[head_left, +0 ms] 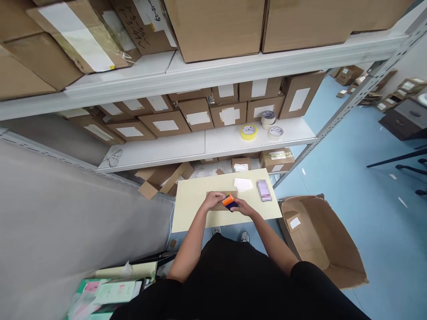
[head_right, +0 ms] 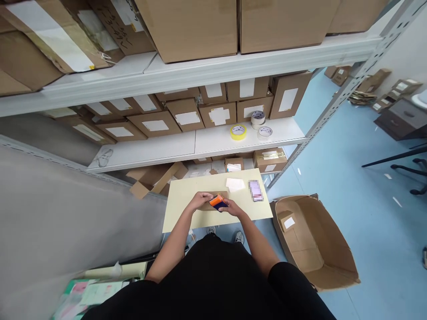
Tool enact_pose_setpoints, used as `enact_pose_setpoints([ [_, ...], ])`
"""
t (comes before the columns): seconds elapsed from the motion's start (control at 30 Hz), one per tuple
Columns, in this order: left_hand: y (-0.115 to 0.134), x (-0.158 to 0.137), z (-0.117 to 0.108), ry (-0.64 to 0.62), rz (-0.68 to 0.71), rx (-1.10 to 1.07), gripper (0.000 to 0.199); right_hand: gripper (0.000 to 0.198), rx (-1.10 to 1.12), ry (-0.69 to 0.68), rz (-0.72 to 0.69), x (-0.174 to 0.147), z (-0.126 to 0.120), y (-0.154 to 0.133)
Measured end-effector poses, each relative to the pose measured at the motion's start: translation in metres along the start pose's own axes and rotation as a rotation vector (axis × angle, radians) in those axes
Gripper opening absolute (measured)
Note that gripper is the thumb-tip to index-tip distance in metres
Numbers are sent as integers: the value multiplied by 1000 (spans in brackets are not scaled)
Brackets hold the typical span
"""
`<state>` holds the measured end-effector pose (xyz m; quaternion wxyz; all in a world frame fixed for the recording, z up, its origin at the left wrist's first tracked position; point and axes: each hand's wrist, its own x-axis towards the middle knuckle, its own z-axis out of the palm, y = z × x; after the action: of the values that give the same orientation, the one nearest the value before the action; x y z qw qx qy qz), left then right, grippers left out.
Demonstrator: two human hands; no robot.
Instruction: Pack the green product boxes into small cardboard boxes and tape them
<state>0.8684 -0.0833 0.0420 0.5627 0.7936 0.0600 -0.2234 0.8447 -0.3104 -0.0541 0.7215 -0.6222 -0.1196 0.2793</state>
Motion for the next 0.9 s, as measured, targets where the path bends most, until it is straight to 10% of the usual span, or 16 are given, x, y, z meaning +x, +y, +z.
enact_pose_setpoints([
  [0.43, 3, 10, 1, 78, 95, 182, 32, 41, 19, 8, 7, -3, 4, -8],
  [0.9, 3, -6, 7, 357, 142, 137, 22, 39, -317, 342, 36, 2, 15, -15],
])
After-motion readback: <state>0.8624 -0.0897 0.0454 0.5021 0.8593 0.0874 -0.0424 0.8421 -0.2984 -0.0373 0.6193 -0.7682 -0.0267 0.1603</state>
